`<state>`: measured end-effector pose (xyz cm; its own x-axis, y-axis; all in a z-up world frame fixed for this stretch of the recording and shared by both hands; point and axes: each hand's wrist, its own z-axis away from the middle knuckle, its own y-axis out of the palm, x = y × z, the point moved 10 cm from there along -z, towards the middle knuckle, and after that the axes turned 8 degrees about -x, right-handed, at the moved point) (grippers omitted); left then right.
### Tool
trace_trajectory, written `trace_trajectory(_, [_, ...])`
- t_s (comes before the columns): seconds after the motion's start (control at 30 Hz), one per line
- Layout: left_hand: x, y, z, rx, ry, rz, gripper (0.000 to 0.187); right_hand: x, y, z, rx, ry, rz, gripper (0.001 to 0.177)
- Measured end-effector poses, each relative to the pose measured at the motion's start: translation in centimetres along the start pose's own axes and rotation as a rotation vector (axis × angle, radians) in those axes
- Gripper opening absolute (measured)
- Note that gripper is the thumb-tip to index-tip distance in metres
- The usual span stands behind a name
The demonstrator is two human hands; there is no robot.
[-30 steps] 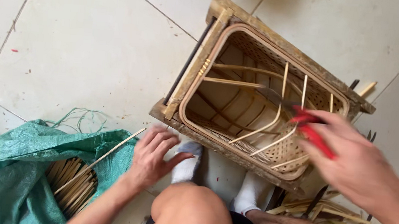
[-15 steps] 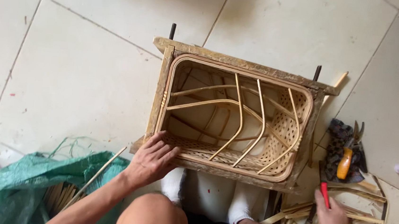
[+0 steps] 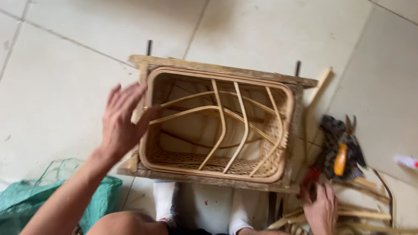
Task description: The person assembles a rectangular woven basket by inserting thin wooden strips into a wooden frame, securing them with a hammer and pliers, and applying glue to the joints.
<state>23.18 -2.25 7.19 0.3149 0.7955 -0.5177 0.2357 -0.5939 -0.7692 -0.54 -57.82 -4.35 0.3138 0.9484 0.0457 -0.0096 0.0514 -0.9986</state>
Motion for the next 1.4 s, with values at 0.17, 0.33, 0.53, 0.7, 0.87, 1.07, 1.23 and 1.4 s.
trace_trajectory(0.17, [-5.2,8.9,-9.0,0.102,0.493,-0.279,0.080,0.0,-4.5,-0.1,-0.088,0.101,-0.259,0.037])
trace_trajectory(0.33, [-0.4,16.3,-9.6,0.803,-0.048,-0.357,0.066,-1.7,-6.2,-0.1,-0.185,0.184,-0.482,0.030])
trace_trajectory(0.53, [2.5,15.7,-6.5,0.641,0.007,-0.465,0.061,-13.3,-2.8,1.5,-0.091,0.604,-0.450,0.035])
trace_trajectory(0.7, [7.9,17.0,-3.9,0.509,-0.079,-0.267,0.053,-24.3,-0.1,5.4,-0.111,1.139,-0.649,0.032])
trace_trajectory(0.87, [11.2,17.9,-2.8,0.464,-0.161,-0.190,0.047,-27.9,5.4,4.0,-0.163,1.292,-1.083,0.034])
trace_trajectory(1.07, [9.5,16.2,-1.4,0.470,-0.132,-0.183,0.044,-29.6,7.8,3.8,-0.032,1.238,-0.520,0.039])
trace_trajectory(1.23, [8.8,11.7,3.8,0.421,-0.071,-0.159,0.044,-27.9,7.5,3.3,0.060,1.184,-0.702,0.031])
trace_trajectory(1.4, [9.5,8.5,8.6,0.362,0.114,-0.109,0.048,-29.8,5.2,5.8,0.041,1.252,-0.519,0.040])
